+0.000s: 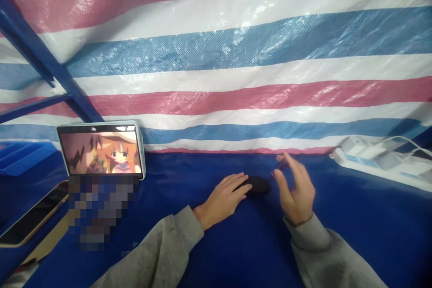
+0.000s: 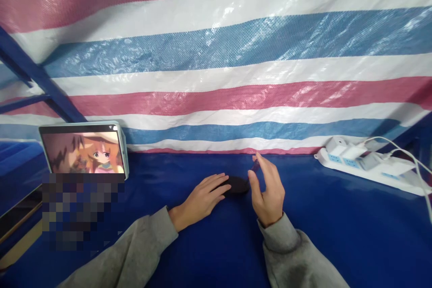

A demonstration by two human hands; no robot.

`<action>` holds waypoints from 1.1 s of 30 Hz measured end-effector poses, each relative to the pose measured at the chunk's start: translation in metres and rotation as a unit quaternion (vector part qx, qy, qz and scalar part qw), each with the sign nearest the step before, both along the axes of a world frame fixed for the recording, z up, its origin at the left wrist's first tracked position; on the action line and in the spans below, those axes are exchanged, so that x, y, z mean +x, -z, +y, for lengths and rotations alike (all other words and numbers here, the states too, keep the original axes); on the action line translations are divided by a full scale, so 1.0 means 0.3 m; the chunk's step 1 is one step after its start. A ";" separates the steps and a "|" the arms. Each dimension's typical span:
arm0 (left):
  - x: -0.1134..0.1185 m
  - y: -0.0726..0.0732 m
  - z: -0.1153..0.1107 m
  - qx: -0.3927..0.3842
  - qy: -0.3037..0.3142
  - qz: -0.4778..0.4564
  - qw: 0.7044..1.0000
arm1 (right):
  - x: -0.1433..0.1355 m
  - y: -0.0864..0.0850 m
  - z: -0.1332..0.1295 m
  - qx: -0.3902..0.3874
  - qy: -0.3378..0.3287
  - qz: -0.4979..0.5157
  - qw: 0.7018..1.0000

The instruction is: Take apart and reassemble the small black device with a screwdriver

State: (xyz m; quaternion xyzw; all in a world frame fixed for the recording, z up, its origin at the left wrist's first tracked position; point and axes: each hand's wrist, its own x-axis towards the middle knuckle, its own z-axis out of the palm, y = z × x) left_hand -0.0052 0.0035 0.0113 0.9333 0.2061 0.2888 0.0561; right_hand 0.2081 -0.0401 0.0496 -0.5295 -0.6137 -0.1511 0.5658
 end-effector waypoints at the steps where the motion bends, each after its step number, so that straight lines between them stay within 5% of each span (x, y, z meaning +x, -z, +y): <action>1: 0.000 0.001 0.000 0.000 0.000 0.000 1.000 | -0.001 -0.001 0.000 0.011 0.013 -0.001 1.000; 9: -0.002 0.008 0.000 0.000 0.002 -0.007 1.000 | -0.015 -0.012 -0.007 -0.016 -0.051 0.006 0.999; 14: -0.002 0.008 -0.001 0.001 0.003 -0.008 1.000 | -0.011 -0.014 -0.008 0.021 0.012 -0.014 1.000; 20: -0.001 0.009 0.003 0.005 0.007 0.000 1.000 | -0.009 -0.022 -0.009 -0.008 -0.042 -0.005 0.999; 25: -0.002 0.009 0.003 0.009 0.010 0.001 1.000 | -0.008 -0.017 -0.007 0.030 0.002 0.002 1.000; 30: -0.003 0.013 0.002 0.008 0.008 0.003 1.000 | -0.007 -0.018 -0.009 0.002 -0.056 0.012 0.998; 33: -0.004 0.019 0.002 0.007 0.007 0.006 1.000 | -0.003 -0.018 -0.004 0.009 -0.011 0.004 1.000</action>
